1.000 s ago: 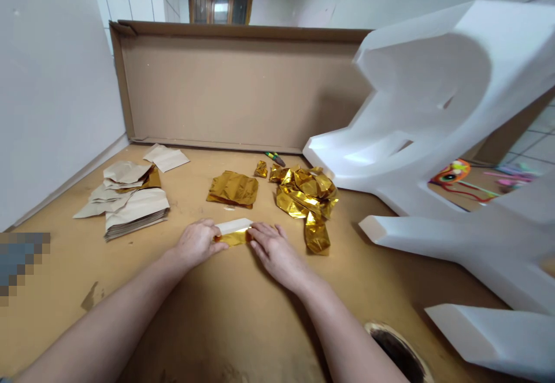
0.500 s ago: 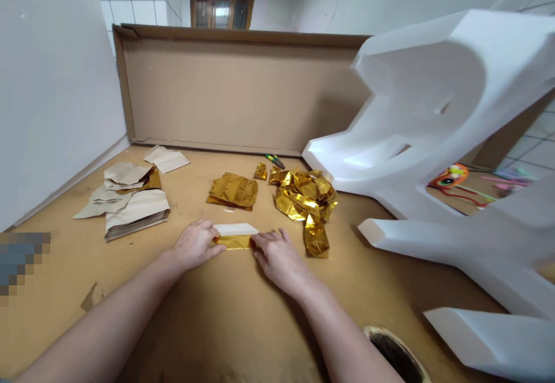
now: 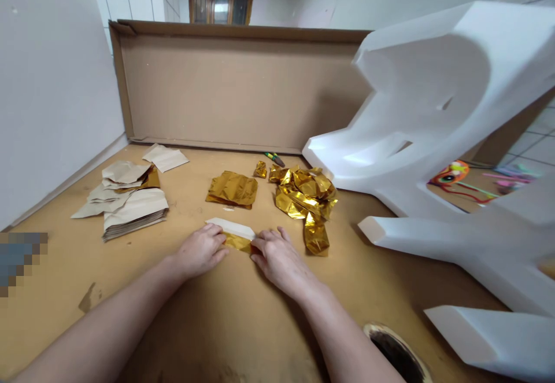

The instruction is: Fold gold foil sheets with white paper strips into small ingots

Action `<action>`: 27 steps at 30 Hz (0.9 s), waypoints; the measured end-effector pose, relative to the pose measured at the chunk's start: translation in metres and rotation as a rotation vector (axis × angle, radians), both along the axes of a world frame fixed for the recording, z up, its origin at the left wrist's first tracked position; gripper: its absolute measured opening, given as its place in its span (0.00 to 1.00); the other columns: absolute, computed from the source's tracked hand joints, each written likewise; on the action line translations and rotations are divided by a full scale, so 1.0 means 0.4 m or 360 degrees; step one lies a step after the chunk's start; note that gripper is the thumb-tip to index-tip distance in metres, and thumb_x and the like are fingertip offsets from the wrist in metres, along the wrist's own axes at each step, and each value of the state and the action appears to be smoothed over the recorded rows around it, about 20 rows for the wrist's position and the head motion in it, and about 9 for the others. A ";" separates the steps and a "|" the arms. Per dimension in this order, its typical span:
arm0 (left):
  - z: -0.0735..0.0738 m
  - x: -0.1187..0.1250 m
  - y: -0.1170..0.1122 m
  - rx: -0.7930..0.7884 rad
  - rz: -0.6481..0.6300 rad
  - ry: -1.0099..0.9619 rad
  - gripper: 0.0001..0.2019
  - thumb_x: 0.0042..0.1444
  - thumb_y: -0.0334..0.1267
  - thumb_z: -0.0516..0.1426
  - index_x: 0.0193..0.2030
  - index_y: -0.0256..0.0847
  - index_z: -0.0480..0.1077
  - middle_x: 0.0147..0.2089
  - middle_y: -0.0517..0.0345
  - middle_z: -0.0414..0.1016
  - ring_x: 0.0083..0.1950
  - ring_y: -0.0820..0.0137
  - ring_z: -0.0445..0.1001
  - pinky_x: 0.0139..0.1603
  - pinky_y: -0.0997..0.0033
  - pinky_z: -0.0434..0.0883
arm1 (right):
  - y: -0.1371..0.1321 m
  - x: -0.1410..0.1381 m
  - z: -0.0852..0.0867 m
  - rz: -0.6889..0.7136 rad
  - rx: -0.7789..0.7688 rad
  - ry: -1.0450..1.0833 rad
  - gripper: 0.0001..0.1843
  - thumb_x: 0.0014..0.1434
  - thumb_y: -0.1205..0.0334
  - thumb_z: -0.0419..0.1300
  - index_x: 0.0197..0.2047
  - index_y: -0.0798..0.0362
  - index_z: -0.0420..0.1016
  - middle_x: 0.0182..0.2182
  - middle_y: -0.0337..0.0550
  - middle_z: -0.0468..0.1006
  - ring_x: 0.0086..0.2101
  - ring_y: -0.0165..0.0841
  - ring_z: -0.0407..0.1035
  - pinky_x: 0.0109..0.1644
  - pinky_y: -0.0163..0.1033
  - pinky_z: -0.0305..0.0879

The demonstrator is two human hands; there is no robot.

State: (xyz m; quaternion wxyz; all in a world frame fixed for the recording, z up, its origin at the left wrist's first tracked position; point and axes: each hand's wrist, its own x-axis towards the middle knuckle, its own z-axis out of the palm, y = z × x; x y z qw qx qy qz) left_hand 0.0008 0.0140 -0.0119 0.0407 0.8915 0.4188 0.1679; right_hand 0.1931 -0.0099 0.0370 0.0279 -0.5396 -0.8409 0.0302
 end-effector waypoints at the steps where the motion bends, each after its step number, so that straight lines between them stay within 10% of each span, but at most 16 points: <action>1: 0.003 0.002 -0.003 0.0011 -0.0006 0.0023 0.10 0.57 0.36 0.53 0.42 0.36 0.71 0.44 0.49 0.70 0.48 0.61 0.68 0.52 0.63 0.66 | 0.001 0.000 0.000 0.0009 0.0002 -0.0003 0.08 0.56 0.68 0.54 0.36 0.54 0.75 0.37 0.49 0.76 0.42 0.39 0.68 0.58 0.51 0.49; 27: 0.021 0.023 -0.029 0.0201 -0.0081 0.0527 0.28 0.58 0.57 0.49 0.60 0.44 0.61 0.47 0.45 0.66 0.48 0.58 0.65 0.48 0.61 0.65 | 0.015 0.017 -0.019 0.0131 0.0066 0.0053 0.15 0.56 0.74 0.50 0.40 0.55 0.76 0.38 0.49 0.76 0.40 0.37 0.67 0.54 0.45 0.54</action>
